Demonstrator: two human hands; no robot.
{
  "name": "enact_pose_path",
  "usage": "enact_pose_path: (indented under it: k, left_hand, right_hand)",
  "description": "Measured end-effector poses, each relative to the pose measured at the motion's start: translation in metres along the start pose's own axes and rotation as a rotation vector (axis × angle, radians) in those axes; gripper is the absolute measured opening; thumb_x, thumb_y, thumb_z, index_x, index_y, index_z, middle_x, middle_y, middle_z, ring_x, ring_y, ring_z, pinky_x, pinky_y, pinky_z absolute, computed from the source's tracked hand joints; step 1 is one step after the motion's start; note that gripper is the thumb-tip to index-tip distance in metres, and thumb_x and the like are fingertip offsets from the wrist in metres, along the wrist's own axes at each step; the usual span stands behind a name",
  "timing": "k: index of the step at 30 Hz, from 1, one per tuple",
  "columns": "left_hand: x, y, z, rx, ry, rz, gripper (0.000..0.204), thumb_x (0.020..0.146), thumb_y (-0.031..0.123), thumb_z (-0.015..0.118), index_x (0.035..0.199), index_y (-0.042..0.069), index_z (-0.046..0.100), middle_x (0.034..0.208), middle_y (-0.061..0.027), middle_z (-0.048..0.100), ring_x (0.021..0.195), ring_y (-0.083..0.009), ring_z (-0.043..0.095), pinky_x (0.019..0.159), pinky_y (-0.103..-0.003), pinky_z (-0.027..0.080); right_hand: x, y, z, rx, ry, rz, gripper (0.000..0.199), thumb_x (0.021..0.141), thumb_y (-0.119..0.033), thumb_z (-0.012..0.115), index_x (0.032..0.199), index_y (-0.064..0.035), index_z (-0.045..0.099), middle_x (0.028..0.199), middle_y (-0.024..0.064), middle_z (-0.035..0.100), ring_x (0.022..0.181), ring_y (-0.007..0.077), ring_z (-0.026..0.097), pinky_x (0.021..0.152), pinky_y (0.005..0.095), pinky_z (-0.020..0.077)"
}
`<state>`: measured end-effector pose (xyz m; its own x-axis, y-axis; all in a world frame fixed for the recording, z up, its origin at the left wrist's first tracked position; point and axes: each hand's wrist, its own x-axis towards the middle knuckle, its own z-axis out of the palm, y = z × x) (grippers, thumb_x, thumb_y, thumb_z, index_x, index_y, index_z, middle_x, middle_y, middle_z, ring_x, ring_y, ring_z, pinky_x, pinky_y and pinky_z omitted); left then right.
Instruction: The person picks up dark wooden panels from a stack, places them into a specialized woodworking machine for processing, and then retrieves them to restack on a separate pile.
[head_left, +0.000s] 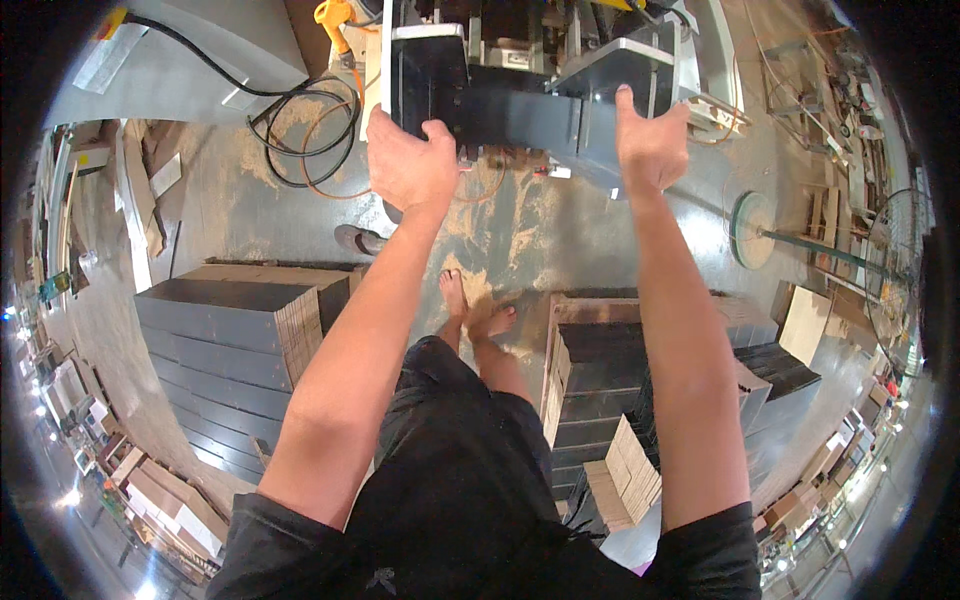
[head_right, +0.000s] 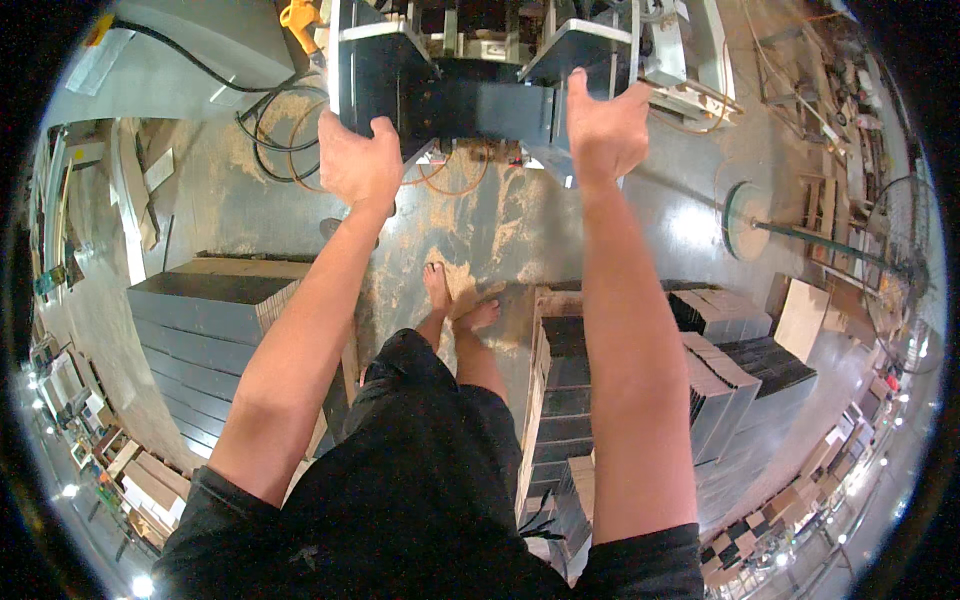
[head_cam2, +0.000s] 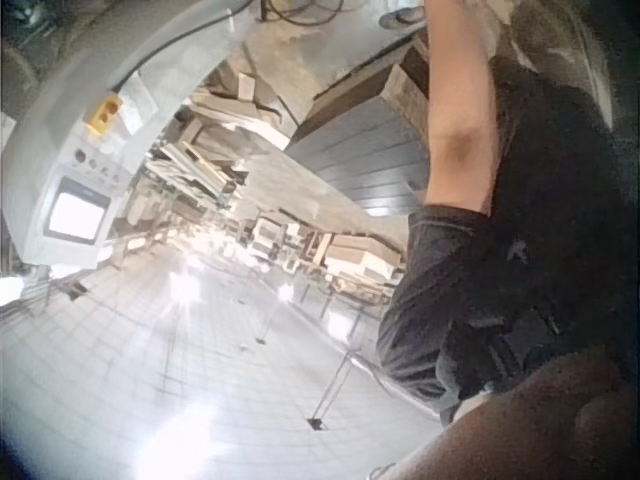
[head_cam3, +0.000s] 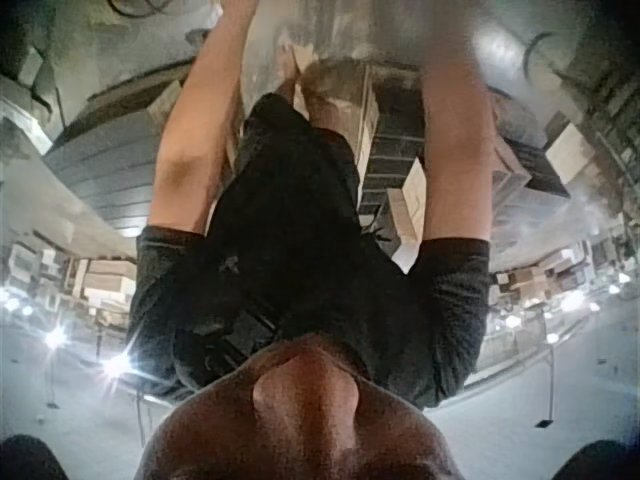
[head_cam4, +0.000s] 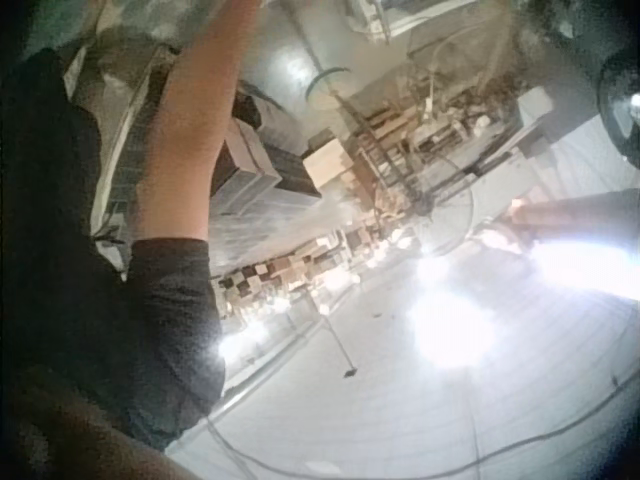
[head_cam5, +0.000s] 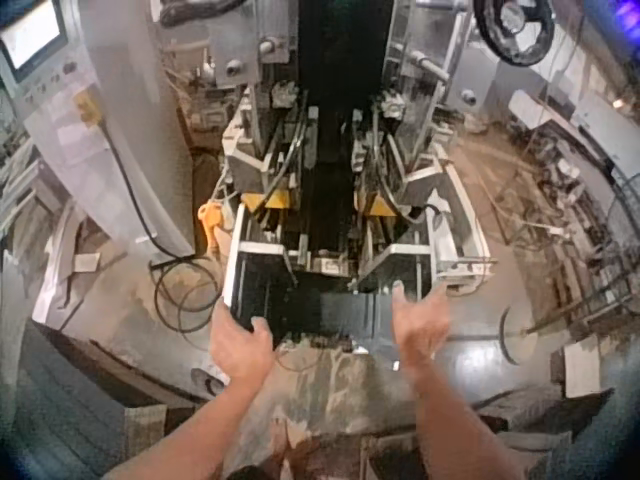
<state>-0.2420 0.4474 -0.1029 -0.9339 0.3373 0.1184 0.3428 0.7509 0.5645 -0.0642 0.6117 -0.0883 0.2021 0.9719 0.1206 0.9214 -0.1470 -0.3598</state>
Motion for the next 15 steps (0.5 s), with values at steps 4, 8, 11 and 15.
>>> enact_pose_path:
  k: [4,8,11,15]
  left_hand:
    - [-0.002,0.003,0.000,0.038,0.034,-0.012,0.062,0.079,0.025,0.066,0.132,-0.004,0.051,0.122,-0.0239,0.062,0.110,-0.0418,0.062,0.093,-0.050,0.049]
    - [-0.001,0.006,0.000,0.064,0.005,-0.045,0.062,0.079,0.025,0.066,0.132,-0.003,0.052,0.121,-0.0222,0.064,0.107,-0.0421,0.063,0.091,-0.050,0.050]
    - [-0.005,0.007,0.000,0.089,0.033,-0.008,0.059,0.079,0.025,0.065,0.129,-0.002,0.053,0.115,-0.0217,0.065,0.103,-0.0427,0.065,0.088,-0.052,0.050]
    - [-0.007,0.012,-0.002,0.071,0.016,-0.015,0.052,0.080,0.027,0.062,0.123,-0.002,0.055,0.110,-0.0230,0.066,0.099,-0.0443,0.065,0.086,-0.052,0.050]
  right_hand:
    - [-0.001,0.001,-0.003,0.043,0.020,-0.046,0.070,0.076,-0.059,0.073,0.110,-0.0011,0.054,0.107,0.0213,0.067,0.098,0.0422,0.067,0.085,0.0510,0.0531]
    - [0.002,0.004,-0.003,0.005,0.019,-0.051,0.063,0.077,-0.054,0.073,0.109,-0.0026,0.053,0.104,0.0189,0.067,0.097,0.0396,0.068,0.081,0.0516,0.0544]
    - [-0.001,0.008,-0.006,0.032,0.012,-0.072,0.058,0.079,-0.047,0.073,0.110,-0.0027,0.052,0.104,0.0182,0.066,0.095,0.0397,0.068,0.079,0.0518,0.0547]
    - [0.004,0.012,-0.004,0.057,0.012,-0.085,0.052,0.080,-0.043,0.072,0.110,-0.0039,0.052,0.105,0.0183,0.066,0.095,0.0397,0.067,0.081,0.0519,0.0541]
